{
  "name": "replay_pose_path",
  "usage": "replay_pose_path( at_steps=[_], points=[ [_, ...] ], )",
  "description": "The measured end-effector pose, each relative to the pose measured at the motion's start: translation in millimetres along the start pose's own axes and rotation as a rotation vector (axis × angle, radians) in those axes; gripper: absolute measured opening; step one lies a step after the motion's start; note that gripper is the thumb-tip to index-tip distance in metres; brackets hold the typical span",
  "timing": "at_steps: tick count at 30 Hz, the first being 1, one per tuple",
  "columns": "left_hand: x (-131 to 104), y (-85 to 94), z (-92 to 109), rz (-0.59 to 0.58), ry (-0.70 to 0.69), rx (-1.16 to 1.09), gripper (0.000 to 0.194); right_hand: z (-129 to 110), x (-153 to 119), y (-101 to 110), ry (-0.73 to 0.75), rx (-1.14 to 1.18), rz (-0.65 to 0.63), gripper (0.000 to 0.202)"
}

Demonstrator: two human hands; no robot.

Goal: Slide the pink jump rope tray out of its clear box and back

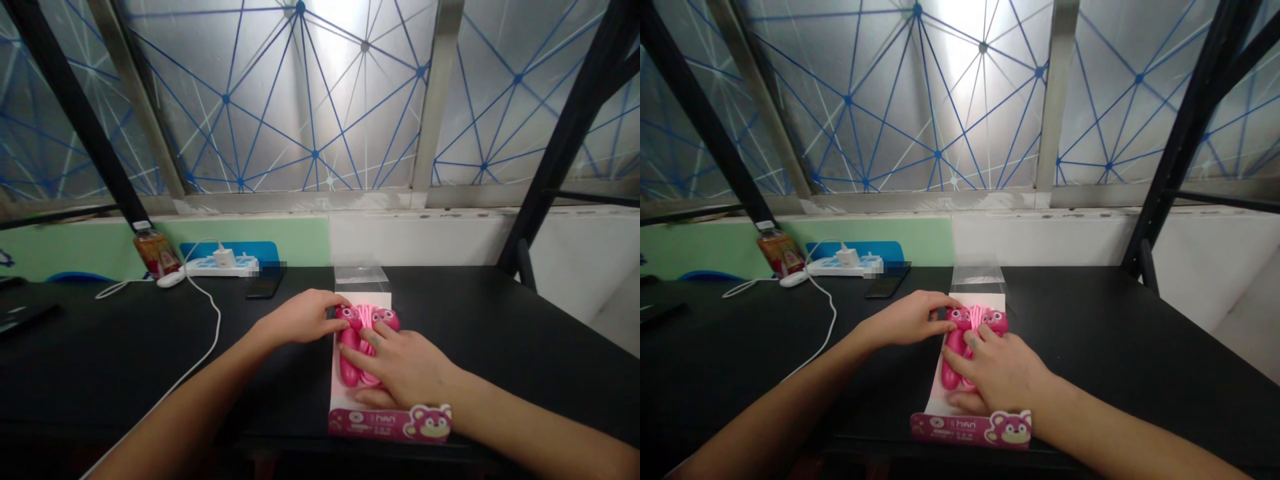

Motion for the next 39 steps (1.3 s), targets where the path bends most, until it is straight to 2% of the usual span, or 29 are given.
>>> replay_pose_path(
  at_steps=[4,8,11,13,17,21,25,33,39],
  points=[
    [4,-2.8,-6,0.149,0.045,0.055,0.036,5,2,-3,-0.013,0.006,-0.011,0.05],
    [12,-15.4,-21,0.319,0.092,0.05,0.031,18,2,-5,-0.036,-0.018,-0.043,0.052],
    [20,-28.0,-34,0.276,0.076,0.021,0.037,25,2,-7,0.034,-0.01,-0.054,0.055],
    [23,-32.6,-40,0.247,0.078,-0.003,0.035,26,2,-6,0.093,0.014,-0.065,0.054],
    [23,-31.2,-45,0.251,0.061,-0.067,0.022,19,-1,4,0.161,0.08,-0.087,0.05],
    [21,-27.5,-47,0.222,0.11,-0.164,0.016,12,-3,12,0.144,0.116,-0.08,0.049],
    [17,-24.1,-45,0.236,0.172,-0.234,0.018,15,0,6,0.102,0.097,-0.043,0.048],
    [11,-22.5,-36,0.248,0.188,-0.21,0.017,29,4,-8,0.07,0.055,-0.011,0.049],
    [6,-20.7,-25,0.219,0.143,-0.234,0.021,36,7,-15,0.031,0.009,0.068,0.048]
  ],
)
Point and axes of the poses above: each hand's wrist, its own x-axis towards the middle knuckle, its own y-axis out of the back of the hand, z = x × y, the point moved 1 cm from there along x, towards the middle knuckle, and after that the axes turned 6 degrees about x, right-handed, at the moved point
